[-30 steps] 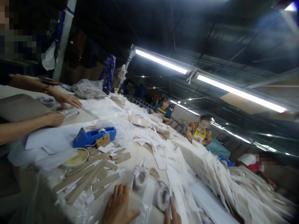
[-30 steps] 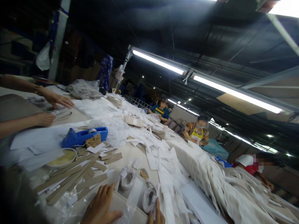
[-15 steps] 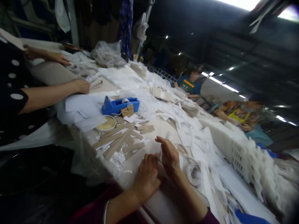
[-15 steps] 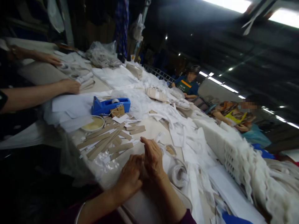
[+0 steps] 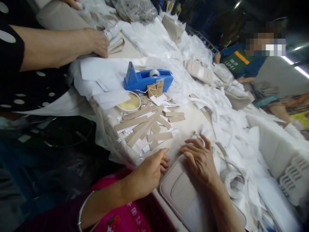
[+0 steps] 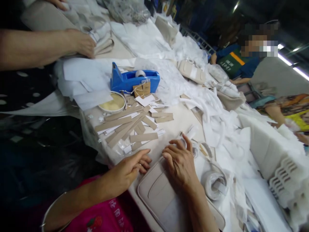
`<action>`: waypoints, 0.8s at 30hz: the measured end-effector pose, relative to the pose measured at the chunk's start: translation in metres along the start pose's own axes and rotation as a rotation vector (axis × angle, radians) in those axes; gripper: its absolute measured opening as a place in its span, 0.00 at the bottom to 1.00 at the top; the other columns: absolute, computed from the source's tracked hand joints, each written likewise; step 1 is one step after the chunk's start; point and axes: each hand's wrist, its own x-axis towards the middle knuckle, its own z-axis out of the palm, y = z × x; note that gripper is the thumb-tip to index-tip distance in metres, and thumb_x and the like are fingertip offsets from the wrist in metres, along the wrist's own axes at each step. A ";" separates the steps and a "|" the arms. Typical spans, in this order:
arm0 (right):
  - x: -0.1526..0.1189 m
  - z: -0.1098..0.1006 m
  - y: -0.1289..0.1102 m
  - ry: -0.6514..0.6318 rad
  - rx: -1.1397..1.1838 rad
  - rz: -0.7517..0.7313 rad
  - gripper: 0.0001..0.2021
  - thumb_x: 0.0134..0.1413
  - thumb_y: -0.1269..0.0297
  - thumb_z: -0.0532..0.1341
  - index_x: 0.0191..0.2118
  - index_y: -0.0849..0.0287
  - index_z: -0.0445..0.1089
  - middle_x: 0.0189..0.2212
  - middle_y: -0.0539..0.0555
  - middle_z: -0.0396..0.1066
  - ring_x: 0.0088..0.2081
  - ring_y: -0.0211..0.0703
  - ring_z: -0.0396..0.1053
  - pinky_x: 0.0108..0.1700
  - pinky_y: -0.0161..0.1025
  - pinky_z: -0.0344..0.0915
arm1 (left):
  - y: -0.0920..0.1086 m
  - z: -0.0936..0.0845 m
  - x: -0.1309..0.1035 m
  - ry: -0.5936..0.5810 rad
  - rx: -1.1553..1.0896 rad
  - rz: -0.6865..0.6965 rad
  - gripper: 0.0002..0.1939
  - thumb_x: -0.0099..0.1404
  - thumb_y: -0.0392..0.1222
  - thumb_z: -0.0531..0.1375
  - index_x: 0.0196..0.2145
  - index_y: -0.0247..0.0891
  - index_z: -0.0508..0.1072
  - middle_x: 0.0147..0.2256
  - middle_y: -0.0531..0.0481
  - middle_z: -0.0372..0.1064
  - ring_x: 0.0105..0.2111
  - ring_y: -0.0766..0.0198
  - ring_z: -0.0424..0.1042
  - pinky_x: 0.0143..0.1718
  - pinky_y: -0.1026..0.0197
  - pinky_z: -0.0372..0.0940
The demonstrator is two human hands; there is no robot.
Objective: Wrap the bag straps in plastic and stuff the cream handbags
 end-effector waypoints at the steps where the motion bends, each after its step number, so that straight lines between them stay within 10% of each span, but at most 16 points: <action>1: 0.001 0.000 -0.002 -0.016 -0.013 0.007 0.18 0.65 0.63 0.46 0.28 0.54 0.68 0.31 0.47 0.73 0.46 0.42 0.64 0.65 0.54 0.35 | 0.000 -0.001 0.001 -0.003 -0.009 -0.005 0.36 0.51 0.20 0.45 0.59 0.33 0.57 0.47 0.41 0.66 0.42 0.65 0.69 0.45 0.61 0.66; 24: 0.008 0.002 -0.009 -0.016 -0.011 0.105 0.17 0.65 0.65 0.46 0.25 0.56 0.64 0.26 0.47 0.67 0.42 0.40 0.63 0.63 0.53 0.38 | -0.003 0.034 -0.010 0.018 0.087 -0.115 0.13 0.57 0.32 0.53 0.41 0.40 0.66 0.35 0.50 0.70 0.38 0.60 0.69 0.41 0.61 0.62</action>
